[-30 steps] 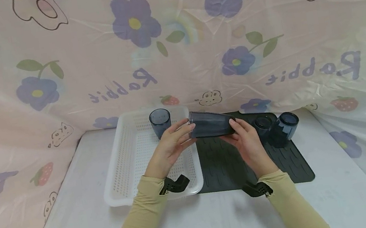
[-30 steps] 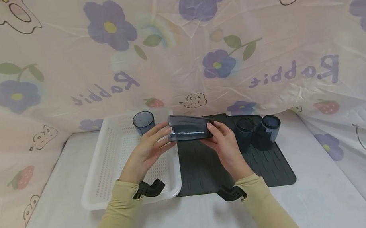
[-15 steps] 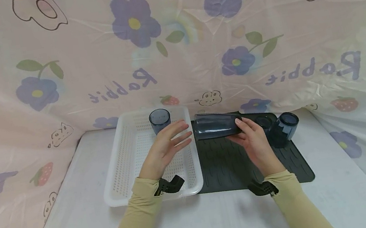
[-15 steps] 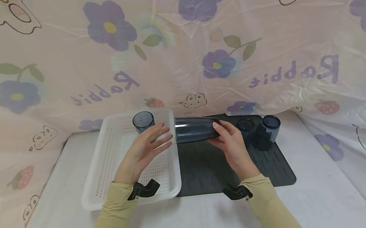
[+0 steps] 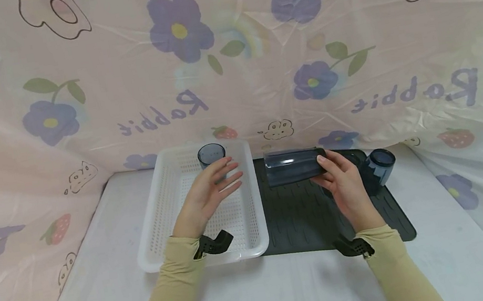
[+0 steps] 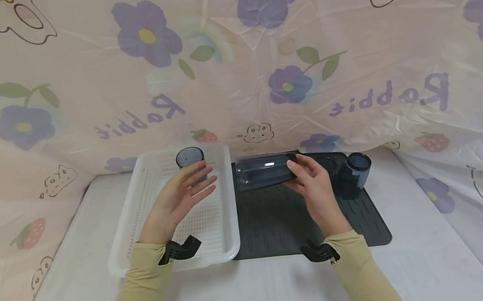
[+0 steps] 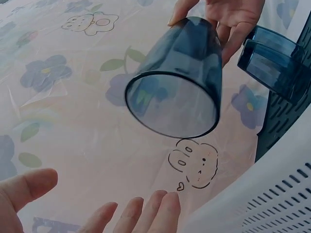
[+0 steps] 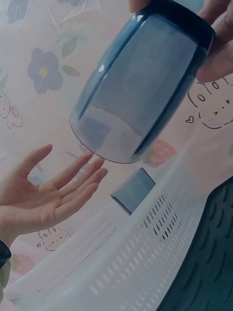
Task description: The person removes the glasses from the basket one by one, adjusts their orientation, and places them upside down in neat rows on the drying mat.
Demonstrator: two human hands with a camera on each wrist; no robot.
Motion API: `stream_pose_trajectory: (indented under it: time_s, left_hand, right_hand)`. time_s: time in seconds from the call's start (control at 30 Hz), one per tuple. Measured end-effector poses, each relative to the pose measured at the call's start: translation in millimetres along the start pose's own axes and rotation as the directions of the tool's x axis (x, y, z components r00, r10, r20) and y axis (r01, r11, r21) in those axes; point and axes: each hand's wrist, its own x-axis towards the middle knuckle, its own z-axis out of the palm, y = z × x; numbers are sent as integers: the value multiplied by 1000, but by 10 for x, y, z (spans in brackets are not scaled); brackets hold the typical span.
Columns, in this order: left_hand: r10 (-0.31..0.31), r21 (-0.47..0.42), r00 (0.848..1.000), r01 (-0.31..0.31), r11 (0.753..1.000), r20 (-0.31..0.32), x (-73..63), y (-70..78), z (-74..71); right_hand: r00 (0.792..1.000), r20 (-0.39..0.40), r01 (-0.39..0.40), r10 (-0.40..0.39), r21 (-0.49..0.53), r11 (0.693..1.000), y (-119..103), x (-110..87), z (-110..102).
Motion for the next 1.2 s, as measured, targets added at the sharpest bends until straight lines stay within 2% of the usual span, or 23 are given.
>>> stream_pose_trajectory:
  time_s: [0.3, 0.6, 0.8, 1.03, 1.2]
  left_hand:
    - [7, -1, 1000, -7, 1000, 11, -38, 43, -104]
    - [37, 24, 999, -37, 999, -20, -67, 128, -190]
    - [58, 54, 997, -55, 997, -47, -57, 201, -245]
    - [65, 20, 997, -64, 998, -48, -52, 289, -307]
    - [53, 59, 997, -49, 997, -54, -30, 335, -347]
  right_hand:
    - [999, -21, 30, -31, -9, 999, 8, 6, -39]
    - [997, -77, 29, -31, -27, 999, -41, 5, -75]
    - [996, -74, 53, -56, -42, 998, -63, 11, -97]
    - [993, -75, 85, -91, -73, 994, -77, 22, -127]
    - [990, -78, 106, -116, -125, 986, -85, 26, -143]
